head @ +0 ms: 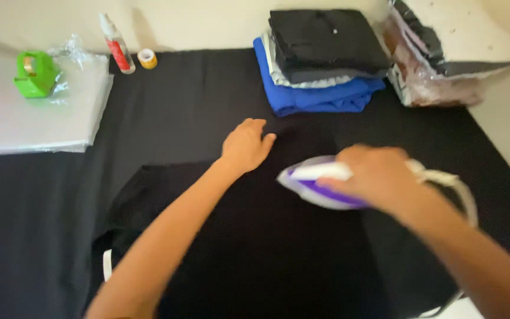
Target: Ironing and folding a black garment on a flat surface.
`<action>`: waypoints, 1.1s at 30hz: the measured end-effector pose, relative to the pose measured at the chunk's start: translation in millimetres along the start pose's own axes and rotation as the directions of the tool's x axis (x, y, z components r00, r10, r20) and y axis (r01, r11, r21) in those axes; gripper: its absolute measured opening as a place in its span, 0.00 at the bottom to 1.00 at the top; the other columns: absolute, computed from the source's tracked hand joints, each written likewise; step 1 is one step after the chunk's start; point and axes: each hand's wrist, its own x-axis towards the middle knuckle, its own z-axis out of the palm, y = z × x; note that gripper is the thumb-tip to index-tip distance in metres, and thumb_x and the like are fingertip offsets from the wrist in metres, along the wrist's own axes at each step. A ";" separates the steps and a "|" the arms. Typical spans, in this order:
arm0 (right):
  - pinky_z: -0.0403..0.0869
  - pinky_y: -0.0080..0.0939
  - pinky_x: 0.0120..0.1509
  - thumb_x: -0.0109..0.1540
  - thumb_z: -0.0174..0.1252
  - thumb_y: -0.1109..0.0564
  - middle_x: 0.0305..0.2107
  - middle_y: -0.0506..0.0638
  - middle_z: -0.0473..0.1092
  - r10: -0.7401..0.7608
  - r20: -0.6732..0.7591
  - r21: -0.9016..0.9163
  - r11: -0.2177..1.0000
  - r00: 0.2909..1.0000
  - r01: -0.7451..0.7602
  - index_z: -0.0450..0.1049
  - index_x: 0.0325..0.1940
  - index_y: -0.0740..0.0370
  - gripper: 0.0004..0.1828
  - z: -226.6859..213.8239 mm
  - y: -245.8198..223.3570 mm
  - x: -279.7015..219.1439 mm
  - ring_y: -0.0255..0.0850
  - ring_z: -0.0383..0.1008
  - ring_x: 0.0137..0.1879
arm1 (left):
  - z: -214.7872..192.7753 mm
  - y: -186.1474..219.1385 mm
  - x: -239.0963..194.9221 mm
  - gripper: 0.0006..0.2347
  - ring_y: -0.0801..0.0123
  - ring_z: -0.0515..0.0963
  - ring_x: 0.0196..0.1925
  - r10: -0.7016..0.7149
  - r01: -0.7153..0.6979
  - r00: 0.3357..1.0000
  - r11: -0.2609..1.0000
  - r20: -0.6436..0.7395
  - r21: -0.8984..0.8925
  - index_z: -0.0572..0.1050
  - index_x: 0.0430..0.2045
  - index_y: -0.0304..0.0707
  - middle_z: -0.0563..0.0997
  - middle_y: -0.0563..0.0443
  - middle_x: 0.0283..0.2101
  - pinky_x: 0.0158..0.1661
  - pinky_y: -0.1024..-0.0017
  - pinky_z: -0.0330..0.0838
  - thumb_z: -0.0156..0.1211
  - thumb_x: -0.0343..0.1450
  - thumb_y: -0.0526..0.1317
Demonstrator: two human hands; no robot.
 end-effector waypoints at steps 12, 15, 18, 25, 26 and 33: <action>0.77 0.53 0.46 0.61 0.46 0.23 0.32 0.54 0.78 -0.108 0.298 0.109 0.991 0.948 0.079 0.77 0.39 0.54 0.34 0.5 -24.2 37.4 0.52 0.80 0.41 | 24.6 -23.1 63.4 0.10 0.51 0.83 0.46 -0.233 0.243 0.959 0.969 0.159 -0.043 0.83 0.35 0.44 0.85 0.44 0.40 0.47 0.57 0.76 0.64 0.65 0.45; 0.77 0.55 0.46 0.61 0.47 0.22 0.32 0.58 0.78 -0.005 0.217 -0.009 1.000 0.976 0.007 0.78 0.39 0.55 0.36 0.6 -26.1 61.3 0.56 0.80 0.40 | 25.0 -32.9 59.4 0.10 0.54 0.85 0.43 -0.240 0.277 0.953 0.937 0.188 -0.211 0.81 0.36 0.41 0.86 0.44 0.38 0.45 0.60 0.77 0.64 0.65 0.42; 0.76 0.56 0.44 0.60 0.49 0.23 0.29 0.59 0.77 -0.047 0.092 0.057 0.997 0.995 0.042 0.79 0.37 0.58 0.36 4.1 -26.3 83.7 0.57 0.79 0.38 | 10.1 -36.9 43.5 0.11 0.55 0.86 0.42 -0.185 0.194 0.981 0.933 0.057 -0.302 0.78 0.41 0.35 0.85 0.42 0.38 0.44 0.62 0.78 0.61 0.67 0.38; 0.76 0.57 0.46 0.61 0.49 0.22 0.30 0.61 0.77 -0.011 0.061 0.051 0.999 0.998 0.008 0.81 0.40 0.56 0.37 0.9 -25.3 107.7 0.59 0.79 0.40 | -88.9 -29.1 -61.0 0.17 0.47 0.79 0.53 0.057 -0.053 0.998 0.995 -0.035 0.086 0.72 0.51 0.34 0.79 0.40 0.51 0.50 0.55 0.72 0.62 0.69 0.41; 0.76 0.58 0.46 0.61 0.49 0.22 0.31 0.61 0.77 0.020 0.081 0.071 0.997 0.996 -0.025 0.81 0.41 0.55 0.36 -0.9 -26.1 108.7 0.59 0.79 0.41 | -103.6 -30.8 -81.1 0.19 0.45 0.77 0.55 0.065 -0.063 0.998 0.975 -0.001 0.212 0.71 0.54 0.34 0.77 0.39 0.54 0.51 0.54 0.71 0.61 0.69 0.43; 0.77 0.56 0.48 0.64 0.46 0.23 0.32 0.60 0.79 0.058 0.096 0.040 0.997 0.994 -0.062 0.82 0.42 0.56 0.37 6.9 -15.3 112.1 0.57 0.81 0.42 | -131.1 -90.9 -177.9 0.33 0.46 0.56 0.72 -0.121 0.100 0.993 0.814 -0.001 0.573 0.62 0.64 0.30 0.59 0.35 0.70 0.64 0.48 0.52 0.51 0.71 0.58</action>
